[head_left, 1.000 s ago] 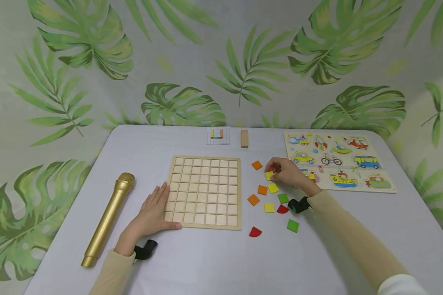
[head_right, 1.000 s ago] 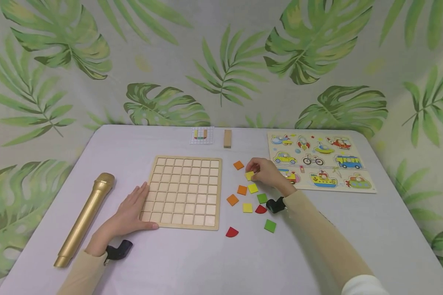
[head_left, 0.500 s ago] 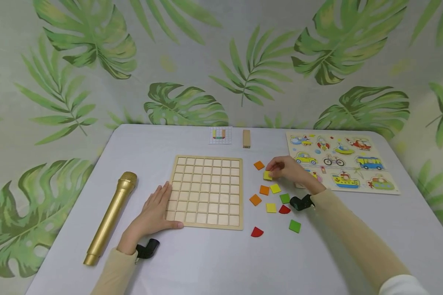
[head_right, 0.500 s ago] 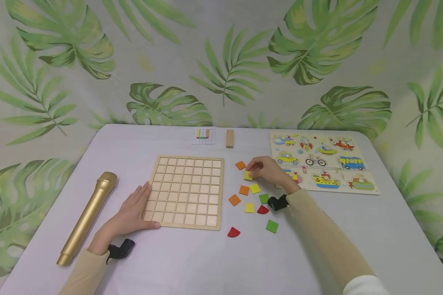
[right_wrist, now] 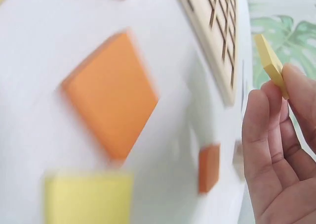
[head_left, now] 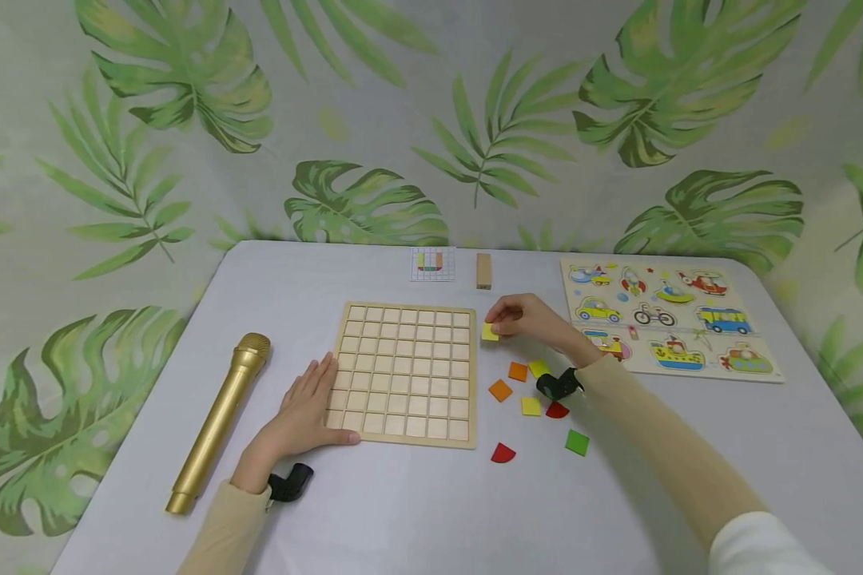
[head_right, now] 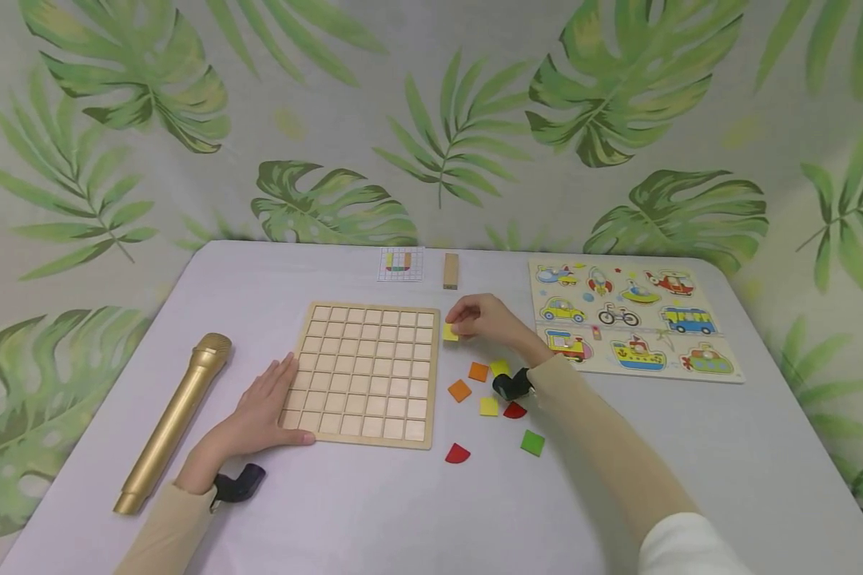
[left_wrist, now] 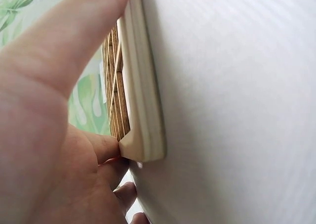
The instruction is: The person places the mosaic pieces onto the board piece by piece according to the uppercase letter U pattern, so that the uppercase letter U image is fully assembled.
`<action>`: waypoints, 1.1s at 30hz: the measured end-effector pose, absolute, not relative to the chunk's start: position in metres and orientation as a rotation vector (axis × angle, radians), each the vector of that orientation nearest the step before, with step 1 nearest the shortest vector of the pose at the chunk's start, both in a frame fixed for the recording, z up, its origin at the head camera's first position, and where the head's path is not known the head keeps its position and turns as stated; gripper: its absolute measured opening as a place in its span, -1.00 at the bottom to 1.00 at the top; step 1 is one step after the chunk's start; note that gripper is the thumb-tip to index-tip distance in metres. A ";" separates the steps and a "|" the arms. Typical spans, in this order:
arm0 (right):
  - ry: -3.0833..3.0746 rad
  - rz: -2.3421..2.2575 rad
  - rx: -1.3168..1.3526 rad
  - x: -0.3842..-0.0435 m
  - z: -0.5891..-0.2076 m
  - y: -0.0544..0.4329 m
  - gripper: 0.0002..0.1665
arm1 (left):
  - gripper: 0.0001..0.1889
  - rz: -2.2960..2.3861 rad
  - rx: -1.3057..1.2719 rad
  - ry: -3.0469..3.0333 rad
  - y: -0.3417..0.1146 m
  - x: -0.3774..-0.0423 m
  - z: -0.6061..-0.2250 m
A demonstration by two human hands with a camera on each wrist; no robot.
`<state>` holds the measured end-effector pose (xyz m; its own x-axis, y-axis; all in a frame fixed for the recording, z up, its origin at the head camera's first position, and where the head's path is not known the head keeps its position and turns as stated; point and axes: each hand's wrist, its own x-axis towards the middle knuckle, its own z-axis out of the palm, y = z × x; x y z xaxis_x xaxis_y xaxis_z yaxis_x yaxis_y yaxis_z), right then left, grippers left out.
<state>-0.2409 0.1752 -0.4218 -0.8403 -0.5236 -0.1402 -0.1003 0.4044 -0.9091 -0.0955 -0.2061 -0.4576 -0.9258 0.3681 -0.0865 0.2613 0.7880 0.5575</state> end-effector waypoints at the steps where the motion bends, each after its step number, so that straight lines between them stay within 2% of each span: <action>1: 2.251 -1.429 -0.550 -0.242 -0.421 0.170 -0.81 | 0.31 0.831 0.501 2.791 -0.206 -0.095 -0.458; 24: 2.214 -1.439 -0.641 -0.259 -0.423 0.049 -0.90 | 0.31 0.838 0.449 2.773 -0.203 -0.096 -0.455; 33: 2.253 -1.432 -0.583 -0.261 -0.431 0.012 -0.90 | 0.31 0.834 0.459 2.776 -0.204 -0.096 -0.455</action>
